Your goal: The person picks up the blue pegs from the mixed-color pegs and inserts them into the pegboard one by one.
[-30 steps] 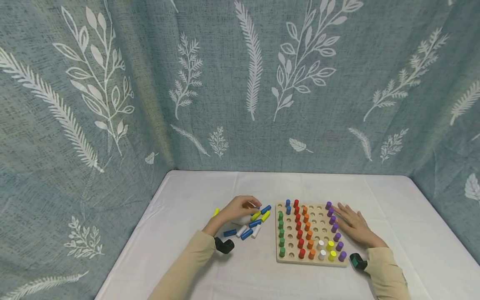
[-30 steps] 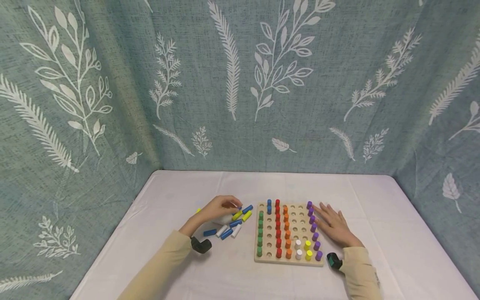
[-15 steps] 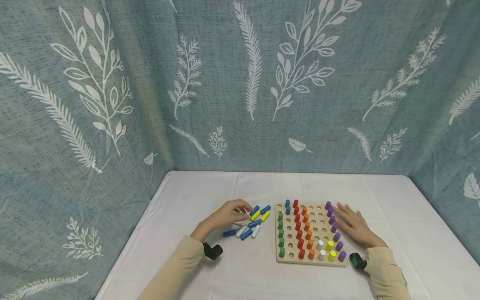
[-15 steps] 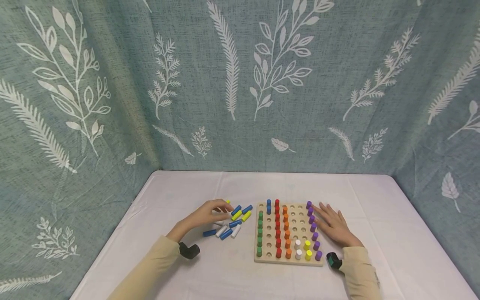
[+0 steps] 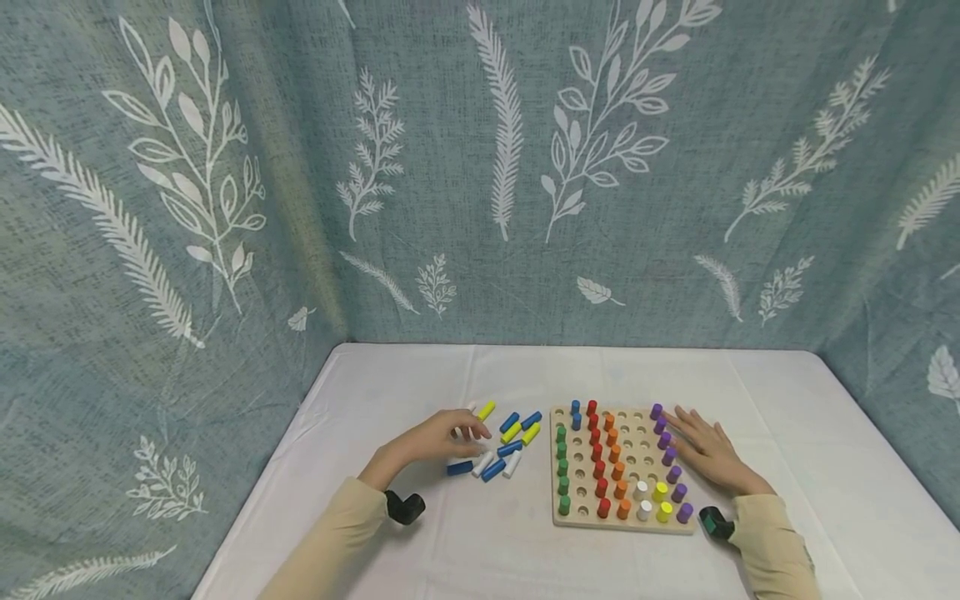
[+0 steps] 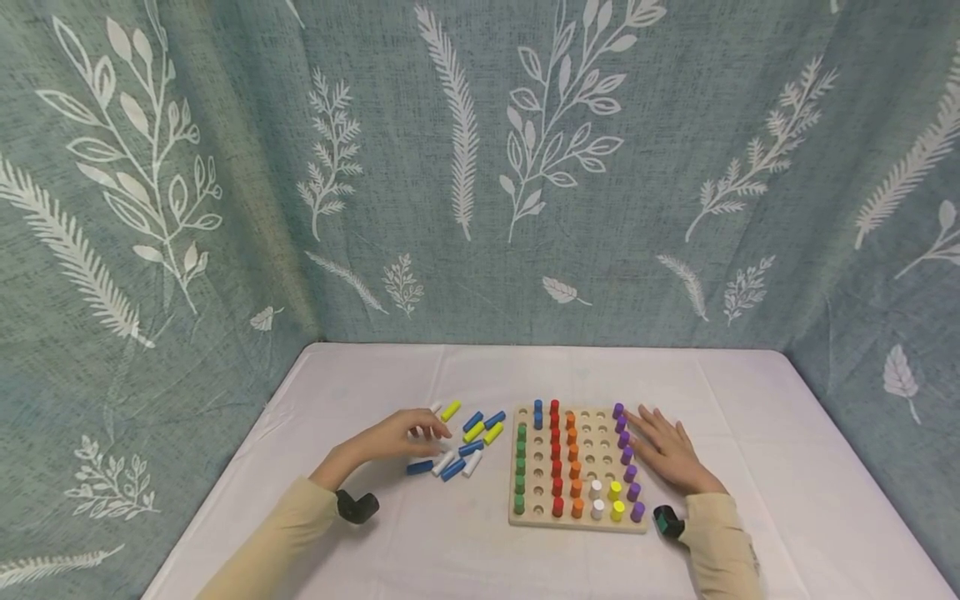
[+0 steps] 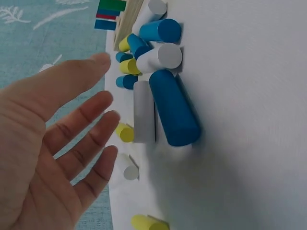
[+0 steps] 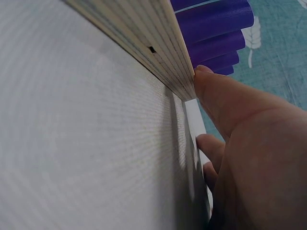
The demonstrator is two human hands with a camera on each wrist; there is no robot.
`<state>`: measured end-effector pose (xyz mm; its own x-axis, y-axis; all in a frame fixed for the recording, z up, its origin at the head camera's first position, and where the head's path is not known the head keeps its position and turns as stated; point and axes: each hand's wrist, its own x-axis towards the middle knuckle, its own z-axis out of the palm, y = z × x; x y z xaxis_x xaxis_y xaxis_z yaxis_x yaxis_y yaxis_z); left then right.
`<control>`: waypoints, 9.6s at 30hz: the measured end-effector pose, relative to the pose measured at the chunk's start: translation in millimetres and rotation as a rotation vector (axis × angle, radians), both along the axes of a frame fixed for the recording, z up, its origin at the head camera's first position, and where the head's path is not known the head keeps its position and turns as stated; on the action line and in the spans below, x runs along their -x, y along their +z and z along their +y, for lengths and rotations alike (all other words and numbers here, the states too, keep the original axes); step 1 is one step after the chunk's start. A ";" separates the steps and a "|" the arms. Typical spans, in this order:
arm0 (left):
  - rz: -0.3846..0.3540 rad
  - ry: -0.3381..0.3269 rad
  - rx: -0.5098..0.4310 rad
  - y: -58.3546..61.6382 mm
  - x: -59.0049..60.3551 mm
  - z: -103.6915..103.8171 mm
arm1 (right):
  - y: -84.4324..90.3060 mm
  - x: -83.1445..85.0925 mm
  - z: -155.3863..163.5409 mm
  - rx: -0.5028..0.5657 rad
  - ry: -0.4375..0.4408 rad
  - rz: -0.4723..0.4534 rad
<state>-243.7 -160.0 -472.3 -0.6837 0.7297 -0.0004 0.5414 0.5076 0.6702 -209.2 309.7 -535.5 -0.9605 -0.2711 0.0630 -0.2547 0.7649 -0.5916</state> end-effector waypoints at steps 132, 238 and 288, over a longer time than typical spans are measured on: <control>-0.043 0.190 -0.406 0.6 -15.4 108.1 | 0.7 0.7 -0.9 -0.015 -0.001 0.003; -0.024 0.187 -0.233 -17.5 13.6 100.6 | 3.0 -3.5 -1.7 0.002 -0.001 0.006; 0.109 -0.029 0.291 -2.4 44.3 58.5 | -0.5 1.2 0.4 -0.007 -0.002 0.022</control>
